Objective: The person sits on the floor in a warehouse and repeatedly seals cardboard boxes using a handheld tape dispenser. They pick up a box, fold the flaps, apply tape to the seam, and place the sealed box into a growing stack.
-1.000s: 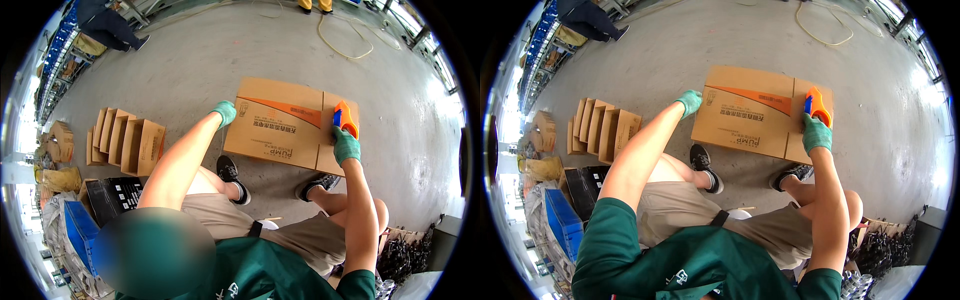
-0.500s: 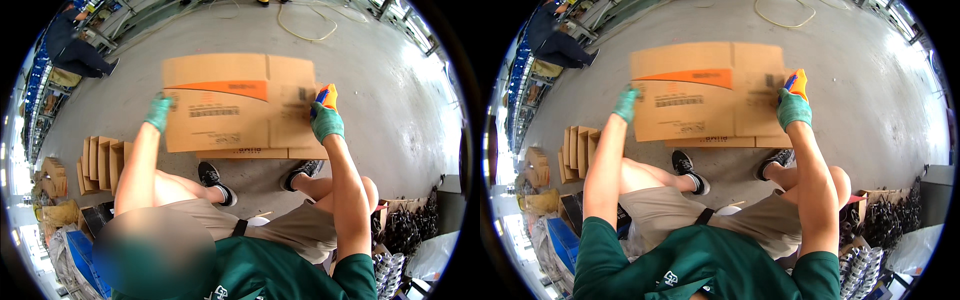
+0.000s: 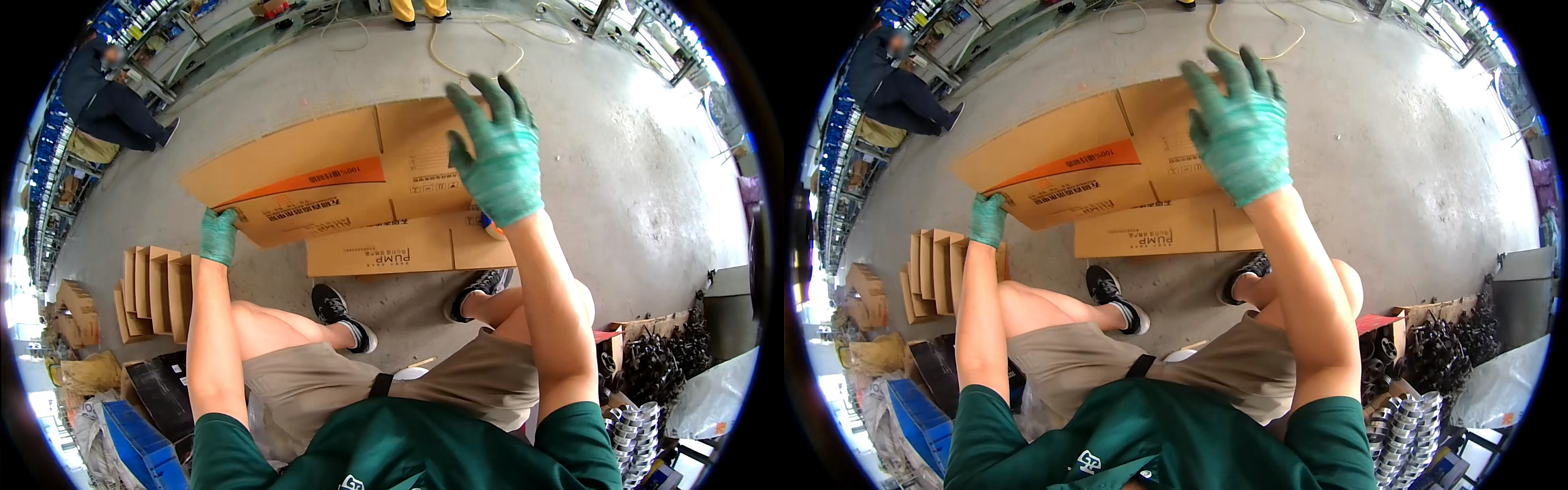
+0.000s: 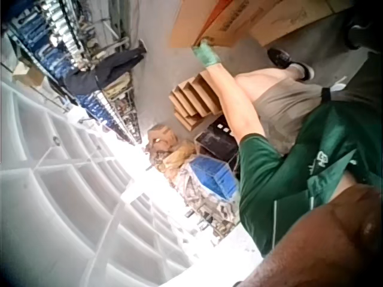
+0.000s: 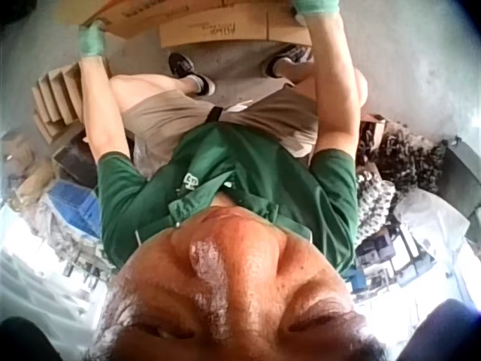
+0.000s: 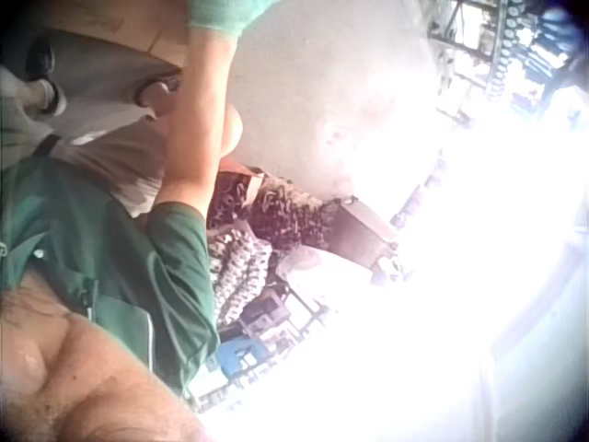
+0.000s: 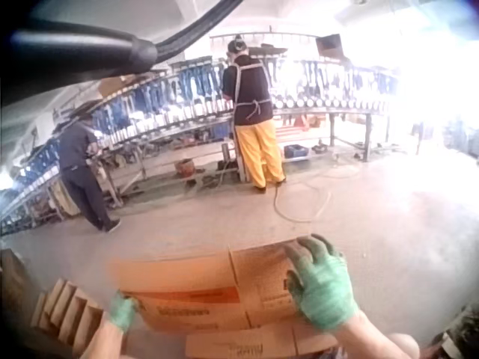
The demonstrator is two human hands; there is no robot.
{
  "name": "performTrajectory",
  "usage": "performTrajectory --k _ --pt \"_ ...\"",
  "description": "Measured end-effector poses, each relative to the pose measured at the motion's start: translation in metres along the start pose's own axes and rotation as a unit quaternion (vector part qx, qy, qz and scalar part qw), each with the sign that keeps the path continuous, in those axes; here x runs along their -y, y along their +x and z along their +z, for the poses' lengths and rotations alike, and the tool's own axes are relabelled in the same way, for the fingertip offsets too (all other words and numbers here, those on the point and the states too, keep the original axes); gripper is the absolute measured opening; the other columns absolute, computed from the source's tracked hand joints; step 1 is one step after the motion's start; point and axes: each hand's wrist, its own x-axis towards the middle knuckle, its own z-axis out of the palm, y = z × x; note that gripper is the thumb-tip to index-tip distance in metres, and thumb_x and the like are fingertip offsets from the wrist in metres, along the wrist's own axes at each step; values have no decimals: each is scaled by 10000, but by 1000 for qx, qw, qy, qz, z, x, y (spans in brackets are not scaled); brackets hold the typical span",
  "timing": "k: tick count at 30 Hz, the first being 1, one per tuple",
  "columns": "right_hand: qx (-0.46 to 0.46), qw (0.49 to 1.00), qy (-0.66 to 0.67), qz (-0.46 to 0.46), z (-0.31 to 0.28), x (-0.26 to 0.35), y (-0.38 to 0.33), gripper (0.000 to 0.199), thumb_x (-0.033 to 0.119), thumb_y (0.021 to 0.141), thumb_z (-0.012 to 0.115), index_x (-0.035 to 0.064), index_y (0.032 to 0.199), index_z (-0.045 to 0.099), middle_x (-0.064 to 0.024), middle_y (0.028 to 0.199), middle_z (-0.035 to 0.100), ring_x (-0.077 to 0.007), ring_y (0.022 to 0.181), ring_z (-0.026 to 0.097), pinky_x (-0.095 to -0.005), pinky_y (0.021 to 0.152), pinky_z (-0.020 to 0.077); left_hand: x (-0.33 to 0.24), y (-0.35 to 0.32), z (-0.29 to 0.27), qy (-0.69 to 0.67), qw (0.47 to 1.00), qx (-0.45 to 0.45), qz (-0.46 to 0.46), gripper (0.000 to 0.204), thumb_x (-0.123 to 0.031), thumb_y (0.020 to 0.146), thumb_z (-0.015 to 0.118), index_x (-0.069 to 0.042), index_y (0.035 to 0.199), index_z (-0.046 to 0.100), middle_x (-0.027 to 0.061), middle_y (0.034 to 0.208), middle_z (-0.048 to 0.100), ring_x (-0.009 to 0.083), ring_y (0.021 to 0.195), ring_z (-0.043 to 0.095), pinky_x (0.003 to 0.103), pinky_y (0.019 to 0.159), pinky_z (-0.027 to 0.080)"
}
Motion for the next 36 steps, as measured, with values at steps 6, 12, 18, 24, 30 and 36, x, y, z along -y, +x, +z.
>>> performTrajectory --k 6,12,18,24,30,36 --pt "77 994 -72 -9 16 19 0 657 169 769 738 265 1393 555 -25 1517 442 -474 1424 329 -793 1035 287 -12 -16 23 29 999 -17 -20 422 38 895 531 -57 1302 585 87 1207 654 227 1057 633 408 935 538" --pt "39 999 0 -28 10 20 -8 564 34 716 663 220 1248 648 -60 1497 475 -470 1421 348 -805 1045 207 -7 -13 13 48 997 -16 -55 413 41 872 559 -30 1277 592 79 1197 642 193 1038 620 350 899 527" --pt "-25 973 220 -69 9 10 8 317 -86 756 571 96 996 668 -128 1503 491 -466 1451 341 -595 1174 226 -39 -32 55 99 993 64 -10 375 -1 867 569 5 1241 608 98 1130 666 183 1001 619 340 888 528" --pt "220 923 311 45 39 -11 -13 366 1 900 558 60 1241 676 -145 1448 553 -305 1430 431 -426 1149 340 -86 -48 126 434 879 183 -74 937 -445 860 765 9 1529 292 279 1475 463 339 1380 459 418 1149 389" --pt "241 886 380 112 72 -20 -39 387 125 996 539 35 1369 587 -148 1371 612 -274 1388 464 -373 1147 352 -86 -48 126 52 973 132 180 918 -559 884 708 -52 1540 314 177 1511 429 266 1372 442 391 1105 410" --pt "141 725 605 299 75 -54 -22 426 226 1044 495 22 1416 521 -104 1502 473 -234 1375 458 -383 1130 384 -98 -44 139 184 976 53 105 578 -568 904 678 -29 1116 676 189 1011 697 282 1108 623 377 971 475"
